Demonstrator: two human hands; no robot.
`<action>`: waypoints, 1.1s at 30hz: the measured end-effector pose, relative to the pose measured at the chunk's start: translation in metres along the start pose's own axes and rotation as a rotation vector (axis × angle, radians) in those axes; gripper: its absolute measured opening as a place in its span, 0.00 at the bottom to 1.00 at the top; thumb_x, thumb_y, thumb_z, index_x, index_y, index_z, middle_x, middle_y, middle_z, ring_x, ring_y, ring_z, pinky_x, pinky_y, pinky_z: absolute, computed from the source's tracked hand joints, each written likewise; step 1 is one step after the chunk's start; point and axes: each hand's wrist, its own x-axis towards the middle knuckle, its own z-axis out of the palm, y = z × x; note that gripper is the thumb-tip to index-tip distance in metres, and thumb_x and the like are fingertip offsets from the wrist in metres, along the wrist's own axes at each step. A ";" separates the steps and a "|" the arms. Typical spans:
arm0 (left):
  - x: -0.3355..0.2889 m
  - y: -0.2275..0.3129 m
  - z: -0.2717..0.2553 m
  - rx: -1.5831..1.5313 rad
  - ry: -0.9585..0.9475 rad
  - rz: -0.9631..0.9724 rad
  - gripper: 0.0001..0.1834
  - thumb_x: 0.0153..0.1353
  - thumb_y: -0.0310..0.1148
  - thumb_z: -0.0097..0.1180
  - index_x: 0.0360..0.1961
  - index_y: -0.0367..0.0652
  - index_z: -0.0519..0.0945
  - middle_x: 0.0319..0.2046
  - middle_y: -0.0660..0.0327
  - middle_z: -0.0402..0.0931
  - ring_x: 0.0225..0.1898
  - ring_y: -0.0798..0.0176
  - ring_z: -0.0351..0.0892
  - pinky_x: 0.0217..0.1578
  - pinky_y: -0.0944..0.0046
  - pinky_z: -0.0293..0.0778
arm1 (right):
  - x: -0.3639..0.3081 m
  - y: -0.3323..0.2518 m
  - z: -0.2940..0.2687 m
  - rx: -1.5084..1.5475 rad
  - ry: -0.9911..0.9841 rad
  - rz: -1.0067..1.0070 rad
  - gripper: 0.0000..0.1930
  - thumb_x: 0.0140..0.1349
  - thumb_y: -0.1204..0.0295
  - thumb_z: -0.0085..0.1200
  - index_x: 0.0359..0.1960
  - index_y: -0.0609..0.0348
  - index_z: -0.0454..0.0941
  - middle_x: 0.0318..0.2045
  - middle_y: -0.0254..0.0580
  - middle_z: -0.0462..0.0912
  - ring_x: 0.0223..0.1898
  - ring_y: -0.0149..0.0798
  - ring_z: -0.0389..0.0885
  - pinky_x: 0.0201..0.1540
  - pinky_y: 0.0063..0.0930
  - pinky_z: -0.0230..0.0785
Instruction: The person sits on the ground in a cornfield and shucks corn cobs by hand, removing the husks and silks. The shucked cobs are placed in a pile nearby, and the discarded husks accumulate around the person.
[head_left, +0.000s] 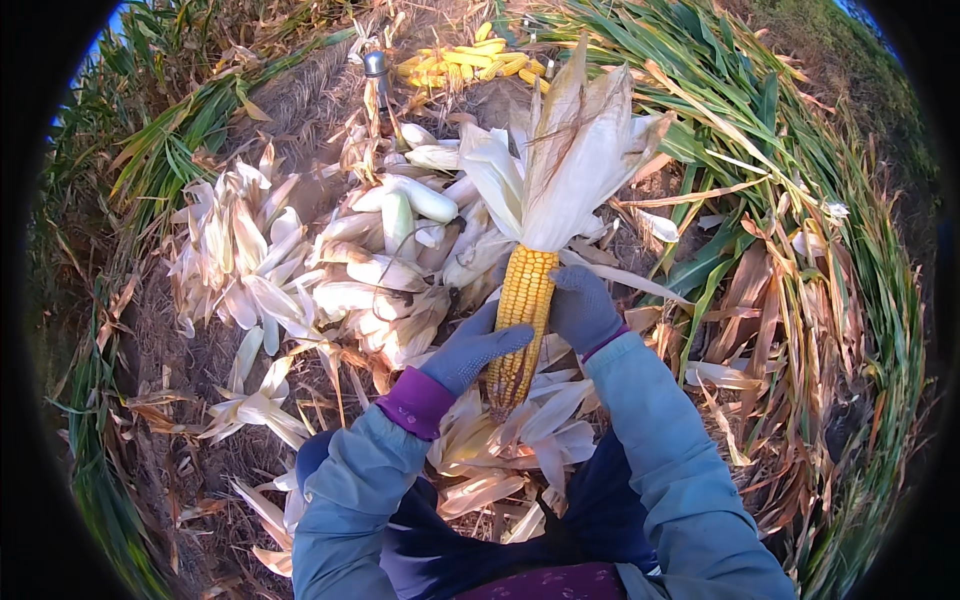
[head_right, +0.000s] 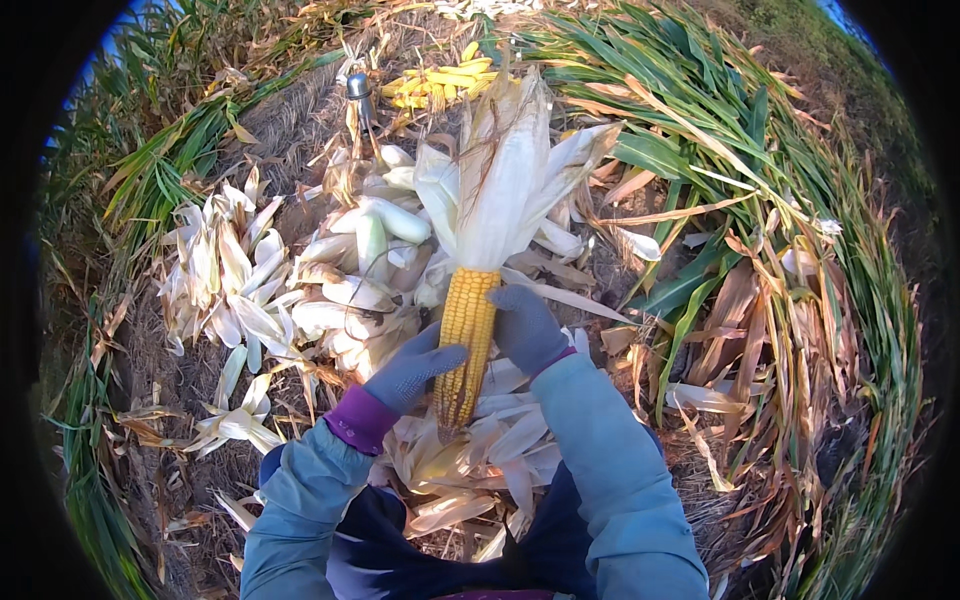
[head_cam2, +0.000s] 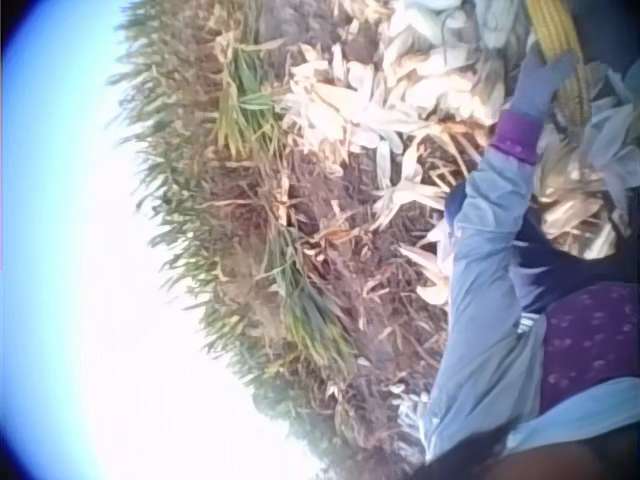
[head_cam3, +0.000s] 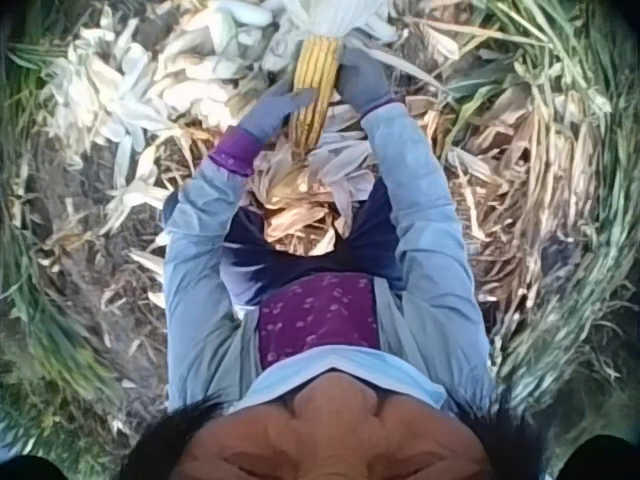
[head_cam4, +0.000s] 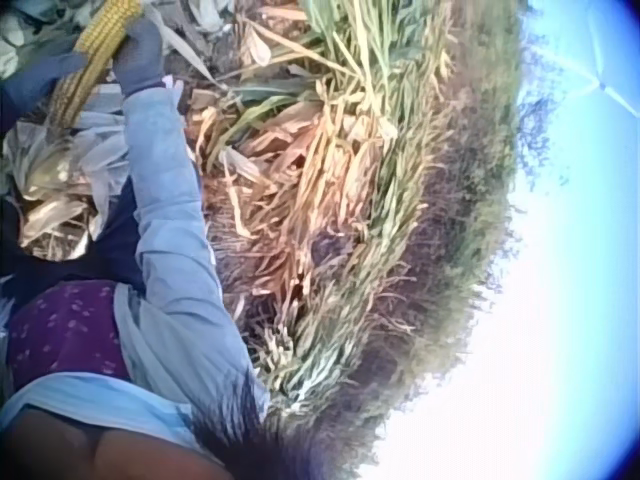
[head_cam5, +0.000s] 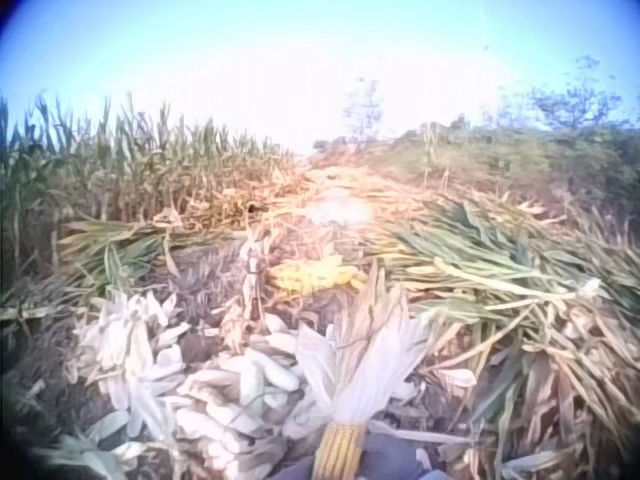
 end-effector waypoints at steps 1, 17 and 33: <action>0.004 -0.009 -0.006 -0.082 -0.007 -0.016 0.33 0.55 0.36 0.61 0.59 0.36 0.63 0.47 0.55 0.73 0.45 0.62 0.75 0.46 0.65 0.73 | -0.001 0.001 0.010 -0.010 -0.044 0.000 0.26 0.54 0.68 0.49 0.55 0.69 0.64 0.48 0.46 0.73 0.51 0.40 0.71 0.57 0.34 0.61; 0.010 -0.026 -0.020 0.659 0.865 0.283 0.41 0.34 0.41 0.72 0.49 0.33 0.67 0.40 0.51 0.74 0.40 0.55 0.77 0.42 0.58 0.72 | -0.013 -0.019 0.067 -0.944 0.199 -0.548 0.09 0.60 0.75 0.50 0.41 0.64 0.76 0.35 0.39 0.79 0.33 0.28 0.78 0.39 0.22 0.71; 0.007 -0.013 -0.002 0.857 0.745 0.356 0.39 0.36 0.40 0.71 0.50 0.36 0.70 0.40 0.52 0.76 0.41 0.56 0.78 0.43 0.60 0.73 | 0.002 -0.034 0.030 -0.571 0.266 -0.337 0.16 0.57 0.73 0.54 0.48 0.63 0.72 0.42 0.41 0.78 0.42 0.36 0.77 0.46 0.28 0.70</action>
